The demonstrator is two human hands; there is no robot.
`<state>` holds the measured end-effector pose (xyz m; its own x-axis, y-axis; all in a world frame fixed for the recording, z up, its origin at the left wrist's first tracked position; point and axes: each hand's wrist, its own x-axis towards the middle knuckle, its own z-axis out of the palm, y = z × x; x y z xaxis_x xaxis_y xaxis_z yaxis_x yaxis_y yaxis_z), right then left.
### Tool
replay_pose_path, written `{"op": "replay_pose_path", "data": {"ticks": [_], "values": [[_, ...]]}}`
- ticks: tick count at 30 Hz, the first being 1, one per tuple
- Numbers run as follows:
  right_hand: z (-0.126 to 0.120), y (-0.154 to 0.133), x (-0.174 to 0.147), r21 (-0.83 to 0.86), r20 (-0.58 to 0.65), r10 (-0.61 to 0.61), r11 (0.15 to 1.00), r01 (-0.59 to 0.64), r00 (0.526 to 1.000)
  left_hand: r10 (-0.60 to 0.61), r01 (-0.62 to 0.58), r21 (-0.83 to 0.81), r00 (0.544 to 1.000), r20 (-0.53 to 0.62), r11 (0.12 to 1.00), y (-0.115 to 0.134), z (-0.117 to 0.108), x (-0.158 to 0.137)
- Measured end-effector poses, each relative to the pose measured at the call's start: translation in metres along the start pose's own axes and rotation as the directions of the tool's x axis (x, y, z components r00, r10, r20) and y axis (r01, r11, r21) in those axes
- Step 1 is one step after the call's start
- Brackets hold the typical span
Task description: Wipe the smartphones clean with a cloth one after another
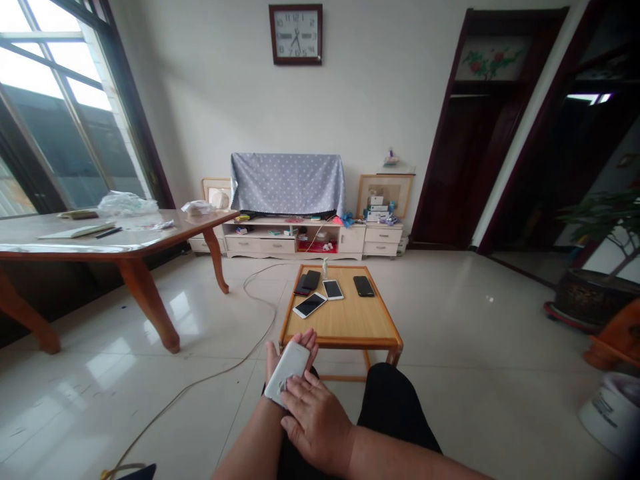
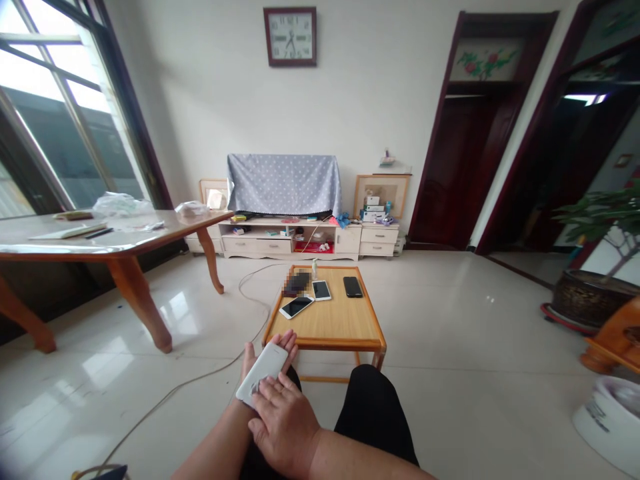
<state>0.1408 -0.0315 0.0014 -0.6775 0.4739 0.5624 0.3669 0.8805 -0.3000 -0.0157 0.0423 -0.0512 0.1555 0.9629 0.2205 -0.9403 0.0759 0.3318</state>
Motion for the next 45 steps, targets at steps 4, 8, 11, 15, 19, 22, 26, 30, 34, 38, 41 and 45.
{"op": "replay_pose_path", "data": {"ticks": [4, 8, 11, 15, 19, 22, 26, 30, 34, 38, 41, 45], "values": [[-0.007, 0.014, 0.012, -0.046, -0.042, 0.105, 0.993, -0.107, 0.994, 0.019, -0.017, 0.029, 0.998, -0.056, 0.999, -0.003, 0.001, 0.002], [-0.006, 0.012, 0.012, -0.047, -0.031, 0.098, 0.994, -0.099, 0.995, 0.026, -0.024, 0.03, 0.998, -0.054, 0.999, -0.003, -0.003, 0.004], [-0.004, 0.005, 0.007, -0.001, 0.012, 0.018, 1.0, -0.018, 1.0, 0.007, -0.006, 0.02, 0.999, -0.042, 1.0, -0.002, -0.004, 0.004], [-0.009, 0.014, 0.018, -0.024, 0.021, 0.147, 0.989, -0.147, 0.989, -0.002, 0.004, 0.044, 0.999, -0.046, 0.999, -0.002, -0.009, 0.006], [-0.01, 0.015, 0.021, -0.038, 0.017, 0.185, 0.982, -0.185, 0.983, 0.023, -0.023, 0.059, 1.0, -0.002, 0.998, -0.005, -0.01, 0.006], [-0.005, 0.002, 0.013, -0.004, 0.057, 0.06, 0.998, -0.059, 0.997, 0.038, -0.037, 0.057, 0.999, -0.003, 0.998, -0.005, -0.005, 0.004], [0.0, -0.004, 0.01, -0.003, 0.083, 0.014, 1.0, -0.014, 0.996, 0.017, -0.015, 0.054, 0.999, -0.028, 0.998, -0.002, -0.005, 0.002], [0.004, 0.004, 0.017, -0.02, 0.052, 0.042, 0.999, -0.041, 0.998, -0.02, 0.02, 0.055, 1.0, 0.007, 0.998, 0.0, -0.023, 0.005], [0.007, 0.007, 0.022, -0.029, 0.02, 0.077, 0.997, -0.076, 0.997, -0.018, 0.014, 0.049, 0.996, 0.087, 0.999, 0.001, -0.034, 0.008], [0.009, 0.008, 0.023, -0.036, 0.005, 0.068, 0.997, -0.068, 0.998, -0.026, 0.021, 0.037, 0.991, 0.13, 0.999, 0.004, -0.027, 0.009], [0.01, 0.01, 0.024, -0.048, -0.01, 0.043, 0.998, -0.044, 0.999, -0.048, 0.043, 0.035, 0.986, 0.162, 0.998, 0.008, -0.022, 0.009], [0.01, 0.013, 0.025, -0.066, -0.016, 0.012, 0.998, -0.013, 1.0, -0.077, 0.072, 0.033, 0.978, 0.195, 0.997, 0.012, -0.02, 0.009]]}}
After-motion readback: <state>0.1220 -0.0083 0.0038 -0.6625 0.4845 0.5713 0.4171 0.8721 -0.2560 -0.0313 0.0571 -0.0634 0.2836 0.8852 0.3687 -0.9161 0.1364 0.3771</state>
